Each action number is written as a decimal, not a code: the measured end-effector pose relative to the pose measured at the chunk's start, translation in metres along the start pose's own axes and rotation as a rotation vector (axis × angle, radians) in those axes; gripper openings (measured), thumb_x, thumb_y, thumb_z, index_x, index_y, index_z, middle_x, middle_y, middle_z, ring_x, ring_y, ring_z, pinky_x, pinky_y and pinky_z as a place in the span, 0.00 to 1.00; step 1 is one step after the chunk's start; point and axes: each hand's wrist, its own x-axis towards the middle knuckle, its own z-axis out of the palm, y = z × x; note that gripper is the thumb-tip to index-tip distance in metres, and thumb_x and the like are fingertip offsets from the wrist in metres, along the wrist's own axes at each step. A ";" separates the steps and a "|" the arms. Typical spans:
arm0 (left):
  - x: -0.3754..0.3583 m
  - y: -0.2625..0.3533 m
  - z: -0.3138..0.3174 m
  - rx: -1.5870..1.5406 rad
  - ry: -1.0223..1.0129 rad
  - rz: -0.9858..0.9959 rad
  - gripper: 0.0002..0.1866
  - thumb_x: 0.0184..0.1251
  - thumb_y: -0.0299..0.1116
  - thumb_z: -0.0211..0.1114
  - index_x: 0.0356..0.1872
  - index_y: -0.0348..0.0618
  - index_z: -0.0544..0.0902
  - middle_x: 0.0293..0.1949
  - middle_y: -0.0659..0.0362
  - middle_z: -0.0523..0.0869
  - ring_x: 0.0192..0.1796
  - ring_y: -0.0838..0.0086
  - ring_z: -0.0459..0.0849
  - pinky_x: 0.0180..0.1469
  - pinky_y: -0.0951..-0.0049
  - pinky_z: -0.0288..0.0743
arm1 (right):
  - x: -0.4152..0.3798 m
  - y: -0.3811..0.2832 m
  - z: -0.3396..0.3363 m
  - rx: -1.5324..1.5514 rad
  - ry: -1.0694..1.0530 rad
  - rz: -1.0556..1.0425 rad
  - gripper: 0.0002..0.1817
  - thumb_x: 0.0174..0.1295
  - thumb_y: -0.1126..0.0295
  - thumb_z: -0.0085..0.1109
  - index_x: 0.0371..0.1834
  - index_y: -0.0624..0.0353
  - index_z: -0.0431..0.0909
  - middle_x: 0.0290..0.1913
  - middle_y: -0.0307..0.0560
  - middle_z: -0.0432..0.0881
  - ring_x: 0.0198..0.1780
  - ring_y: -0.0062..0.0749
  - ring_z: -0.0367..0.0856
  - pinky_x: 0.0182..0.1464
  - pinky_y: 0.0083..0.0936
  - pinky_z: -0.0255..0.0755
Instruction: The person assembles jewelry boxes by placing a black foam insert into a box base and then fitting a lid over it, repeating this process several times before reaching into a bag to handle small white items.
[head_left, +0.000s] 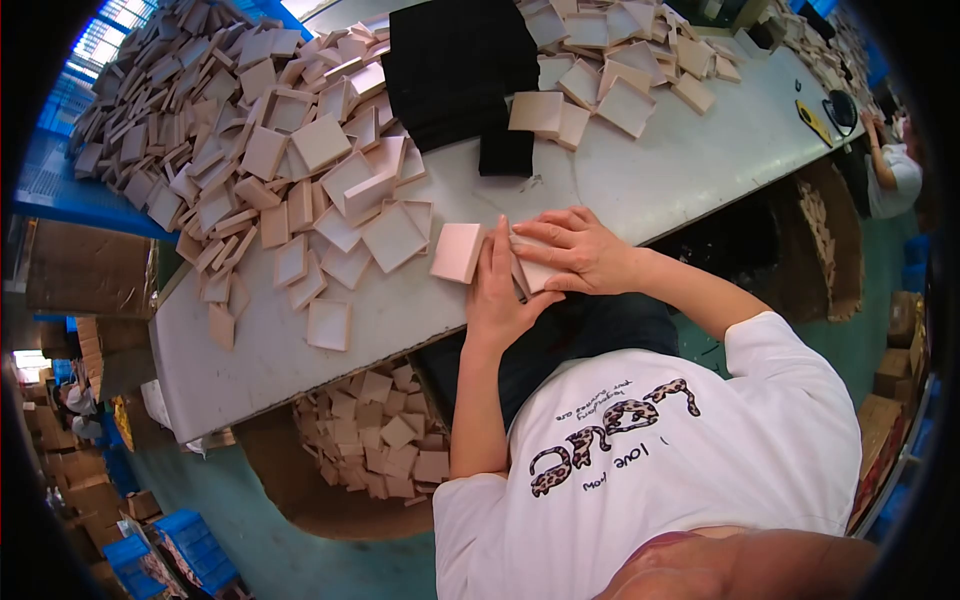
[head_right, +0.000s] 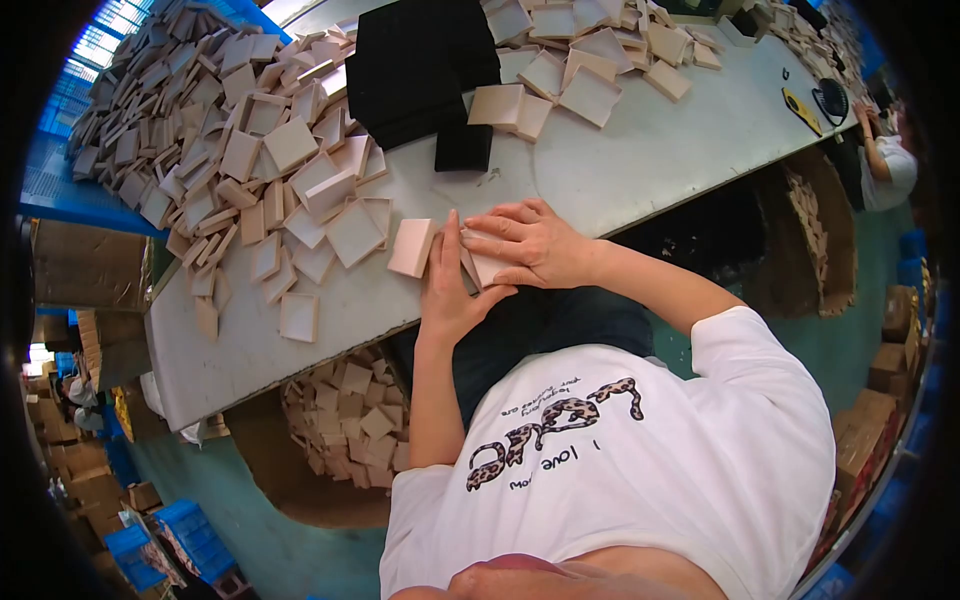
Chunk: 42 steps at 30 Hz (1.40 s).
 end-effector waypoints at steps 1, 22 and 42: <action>0.001 0.005 -0.006 0.014 0.008 0.009 0.66 0.48 0.40 0.91 0.86 0.42 0.56 0.68 0.45 0.80 0.70 0.47 0.80 0.70 0.52 0.77 | 0.000 -0.001 0.000 -0.036 0.006 -0.003 0.32 0.80 0.39 0.49 0.79 0.41 0.75 0.80 0.48 0.72 0.76 0.51 0.71 0.79 0.54 0.55; -0.003 -0.071 -0.082 0.404 0.378 -0.027 0.26 0.64 0.21 0.74 0.64 0.46 0.86 0.60 0.50 0.84 0.61 0.50 0.84 0.62 0.56 0.81 | 0.089 0.086 -0.012 0.066 0.210 0.316 0.16 0.71 0.64 0.70 0.59 0.56 0.89 0.52 0.49 0.82 0.46 0.48 0.86 0.50 0.39 0.82; 0.001 0.009 0.013 0.129 0.050 0.182 0.42 0.57 0.38 0.87 0.70 0.40 0.72 0.75 0.43 0.71 0.81 0.41 0.68 0.80 0.33 0.59 | -0.014 0.011 -0.050 0.110 0.562 -0.117 0.23 0.55 0.82 0.77 0.55 0.53 0.92 0.41 0.43 0.78 0.37 0.35 0.81 0.38 0.29 0.77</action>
